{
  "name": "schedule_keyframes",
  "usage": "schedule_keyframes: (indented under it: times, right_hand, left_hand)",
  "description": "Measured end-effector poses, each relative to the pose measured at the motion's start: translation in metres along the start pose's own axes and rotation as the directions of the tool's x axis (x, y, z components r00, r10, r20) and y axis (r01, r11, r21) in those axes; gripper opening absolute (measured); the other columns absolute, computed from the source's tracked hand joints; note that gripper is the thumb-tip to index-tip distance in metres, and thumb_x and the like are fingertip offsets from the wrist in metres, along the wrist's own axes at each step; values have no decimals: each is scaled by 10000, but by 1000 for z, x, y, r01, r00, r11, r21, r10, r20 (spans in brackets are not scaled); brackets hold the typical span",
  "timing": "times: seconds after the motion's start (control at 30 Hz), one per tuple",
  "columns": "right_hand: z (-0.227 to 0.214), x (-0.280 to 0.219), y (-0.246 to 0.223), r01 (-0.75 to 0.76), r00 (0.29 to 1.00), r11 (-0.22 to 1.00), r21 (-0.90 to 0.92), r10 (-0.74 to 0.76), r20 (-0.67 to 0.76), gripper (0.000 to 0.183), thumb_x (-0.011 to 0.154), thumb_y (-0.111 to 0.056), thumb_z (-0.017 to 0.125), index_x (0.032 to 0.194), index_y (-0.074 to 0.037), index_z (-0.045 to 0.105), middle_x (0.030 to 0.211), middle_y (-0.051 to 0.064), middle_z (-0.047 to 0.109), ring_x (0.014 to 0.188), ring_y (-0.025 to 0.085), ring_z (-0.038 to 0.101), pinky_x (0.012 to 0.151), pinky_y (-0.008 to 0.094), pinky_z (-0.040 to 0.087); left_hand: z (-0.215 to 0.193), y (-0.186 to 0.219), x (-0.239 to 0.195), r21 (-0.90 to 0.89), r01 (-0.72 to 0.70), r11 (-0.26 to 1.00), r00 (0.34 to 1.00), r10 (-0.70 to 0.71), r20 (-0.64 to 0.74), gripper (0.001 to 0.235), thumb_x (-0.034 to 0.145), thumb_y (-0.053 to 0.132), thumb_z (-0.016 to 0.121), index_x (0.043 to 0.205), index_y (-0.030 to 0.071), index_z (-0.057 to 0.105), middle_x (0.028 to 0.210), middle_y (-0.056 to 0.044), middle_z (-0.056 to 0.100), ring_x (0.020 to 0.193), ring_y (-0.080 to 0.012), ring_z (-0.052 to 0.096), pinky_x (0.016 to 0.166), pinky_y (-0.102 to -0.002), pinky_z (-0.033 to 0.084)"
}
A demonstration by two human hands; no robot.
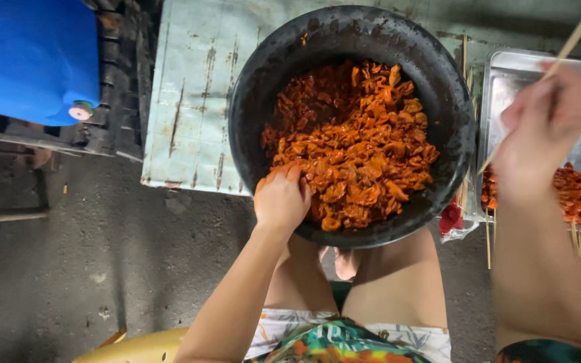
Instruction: The person skewers pieces of marinated animal intestines from a large bowl onto wooden sticks by hand and places the finished skewers onto a metal tray.
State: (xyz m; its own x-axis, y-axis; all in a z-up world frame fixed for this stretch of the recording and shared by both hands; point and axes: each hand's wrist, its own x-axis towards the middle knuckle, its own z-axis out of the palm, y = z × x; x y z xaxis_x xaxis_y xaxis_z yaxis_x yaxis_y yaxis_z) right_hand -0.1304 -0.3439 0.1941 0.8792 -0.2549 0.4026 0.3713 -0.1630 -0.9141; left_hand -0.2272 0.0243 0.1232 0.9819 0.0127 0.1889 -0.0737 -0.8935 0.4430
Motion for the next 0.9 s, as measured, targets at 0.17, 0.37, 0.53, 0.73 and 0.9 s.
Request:
schedule_keyframes:
  times: [0.17, 0.37, 0.53, 0.73, 0.9]
  right_hand:
    - [61, -87, -58, -527, 849, 676, 516, 445, 284, 249, 1170, -264, 467, 1076, -72, 595, 748, -18, 457, 591, 87, 394, 526, 256, 335]
    - [79, -214, -104, -909, 233, -13, 416, 812, 535, 110, 1004, -171, 522, 1031, -98, 600, 679, 9, 526, 504, 111, 460, 415, 255, 341]
    - [42, -264, -116, -986, 8, -155, 64, 337, 942, 191, 1036, -217, 594, 1061, -28, 592, 820, 67, 606, 694, 163, 551, 645, 295, 449]
    - [30, -226, -74, -952, 278, 68, 298, 599, 751, 243, 1042, -212, 532, 1016, 13, 622, 625, 53, 556, 565, 167, 521, 559, 316, 434]
    - [32, -194, -56, -802, 585, 340, 491, 610, 534, 260, 1104, -170, 458, 1111, 19, 636, 657, 50, 552, 604, 151, 490, 611, 302, 411]
  left_hand:
    - [-2, 1, 2, -4, 13, 1000, 1000, -13, -7, 298, 876, 248, 655, 1122, 91, 713, 1122, -120, 733, 992, -299, 702, 859, -454, 536]
    - [-6, -1, 10, -117, 84, 990, 994, -75, 83, 282, 870, 227, 648, 1113, 102, 718, 1095, -157, 714, 976, -348, 687, 872, -479, 531]
    - [25, -27, 55, -122, 86, 989, 973, -57, 224, 230, 905, 156, 629, 1105, 67, 697, 1092, -204, 685, 1011, -388, 673, 876, -477, 558]
    - [105, -54, 147, -17, 14, 1000, 931, -7, 365, 234, 873, 49, 599, 1083, 78, 697, 1137, -181, 686, 1066, -378, 676, 882, -473, 569]
    - [157, -52, 184, 82, 16, 997, 863, -55, 503, 234, 889, 78, 609, 1104, 80, 702, 1204, -160, 680, 1106, -359, 667, 910, -469, 560]
